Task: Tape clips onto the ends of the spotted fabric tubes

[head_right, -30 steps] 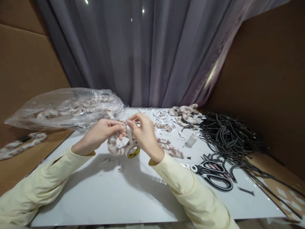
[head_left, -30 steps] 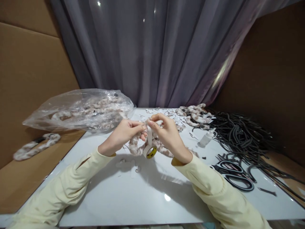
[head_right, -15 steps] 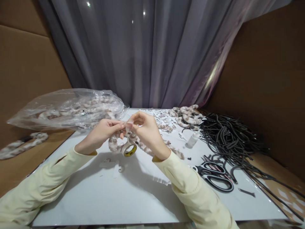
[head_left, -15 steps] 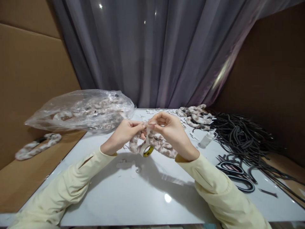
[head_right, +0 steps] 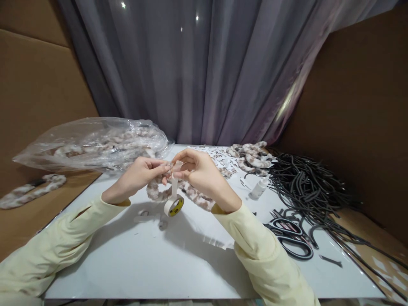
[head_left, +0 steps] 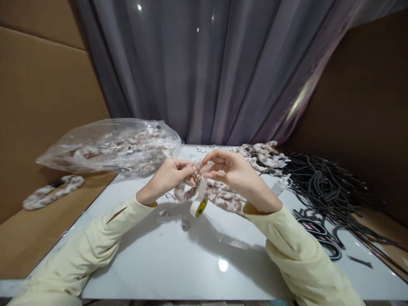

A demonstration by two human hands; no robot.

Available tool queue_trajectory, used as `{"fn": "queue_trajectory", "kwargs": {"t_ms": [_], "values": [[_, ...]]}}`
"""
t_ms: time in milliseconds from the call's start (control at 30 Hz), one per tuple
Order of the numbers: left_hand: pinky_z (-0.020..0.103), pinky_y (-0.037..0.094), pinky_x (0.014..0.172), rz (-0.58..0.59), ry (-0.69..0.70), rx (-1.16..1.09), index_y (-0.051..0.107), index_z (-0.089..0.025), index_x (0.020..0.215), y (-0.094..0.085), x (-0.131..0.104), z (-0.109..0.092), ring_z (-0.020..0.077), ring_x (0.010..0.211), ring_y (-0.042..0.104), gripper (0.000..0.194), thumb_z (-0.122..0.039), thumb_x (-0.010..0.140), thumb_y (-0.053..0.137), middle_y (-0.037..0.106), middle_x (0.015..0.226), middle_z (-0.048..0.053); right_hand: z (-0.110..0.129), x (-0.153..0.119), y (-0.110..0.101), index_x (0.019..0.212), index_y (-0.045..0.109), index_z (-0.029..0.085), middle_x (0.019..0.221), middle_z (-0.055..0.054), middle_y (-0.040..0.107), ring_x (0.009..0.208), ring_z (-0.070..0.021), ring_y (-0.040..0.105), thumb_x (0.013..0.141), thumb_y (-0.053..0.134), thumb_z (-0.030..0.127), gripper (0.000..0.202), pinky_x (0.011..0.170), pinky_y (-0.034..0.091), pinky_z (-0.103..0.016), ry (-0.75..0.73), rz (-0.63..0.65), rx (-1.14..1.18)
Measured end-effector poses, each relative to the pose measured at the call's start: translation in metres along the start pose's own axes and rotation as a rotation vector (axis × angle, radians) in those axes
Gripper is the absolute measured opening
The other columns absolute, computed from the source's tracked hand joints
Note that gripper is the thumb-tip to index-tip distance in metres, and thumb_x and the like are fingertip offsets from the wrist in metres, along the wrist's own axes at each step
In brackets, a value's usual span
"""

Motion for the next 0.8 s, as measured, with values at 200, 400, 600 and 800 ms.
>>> {"fn": "queue_trajectory", "kwargs": {"t_ms": [200, 400, 600, 800], "values": [[0.015, 0.036, 0.043, 0.016, 0.042, -0.012, 0.064, -0.014, 0.064, 0.004, -0.001, -0.004, 0.0071, 0.045, 0.052, 0.022, -0.024, 0.078, 0.051, 0.062, 0.053, -0.002, 0.008, -0.003, 0.005, 0.095, 0.056, 0.016, 0.082, -0.005, 0.067, 0.077, -0.0173, 0.065, 0.072, 0.061, 0.013, 0.023, 0.071, 0.052, -0.031, -0.1, 0.079, -0.117], [0.015, 0.033, 0.04, 0.031, 0.004, -0.03, 0.066, -0.013, 0.067, 0.007, -0.003, -0.003, 0.007, 0.043, 0.05, 0.022, -0.026, 0.078, 0.052, 0.064, 0.052, -0.001, 0.008, 0.002, -0.006, 0.096, 0.06, 0.015, 0.087, -0.006, 0.068, 0.082, -0.0198, 0.065, 0.071, 0.065, 0.015, 0.026, 0.072, 0.051, -0.031, -0.157, -0.052, -0.278], [0.014, 0.036, 0.044, 0.059, -0.002, -0.095, 0.063, -0.013, 0.061, 0.009, -0.004, -0.005, 0.0069, 0.048, 0.054, 0.022, -0.023, 0.078, 0.053, 0.061, 0.052, -0.002, 0.004, 0.005, -0.009, 0.096, 0.061, 0.016, 0.075, -0.005, 0.071, 0.077, -0.0211, 0.067, 0.068, 0.069, 0.017, 0.029, 0.071, 0.05, -0.034, -0.147, -0.11, -0.242], [0.016, 0.033, 0.041, 0.065, -0.028, -0.082, 0.064, -0.014, 0.063, 0.01, -0.005, -0.006, 0.0059, 0.042, 0.049, 0.021, -0.024, 0.078, 0.053, 0.059, 0.049, -0.003, 0.003, 0.005, -0.008, 0.097, 0.061, 0.016, 0.073, -0.005, 0.071, 0.074, -0.0206, 0.068, 0.066, 0.07, 0.015, 0.032, 0.071, 0.051, -0.034, -0.107, -0.116, -0.233]]}}
Point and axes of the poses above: each hand's wrist, its own x-axis towards the middle knuckle, its own y-axis out of the palm, z = x × y, the point moved 6 cm from there along x, towards the middle knuckle
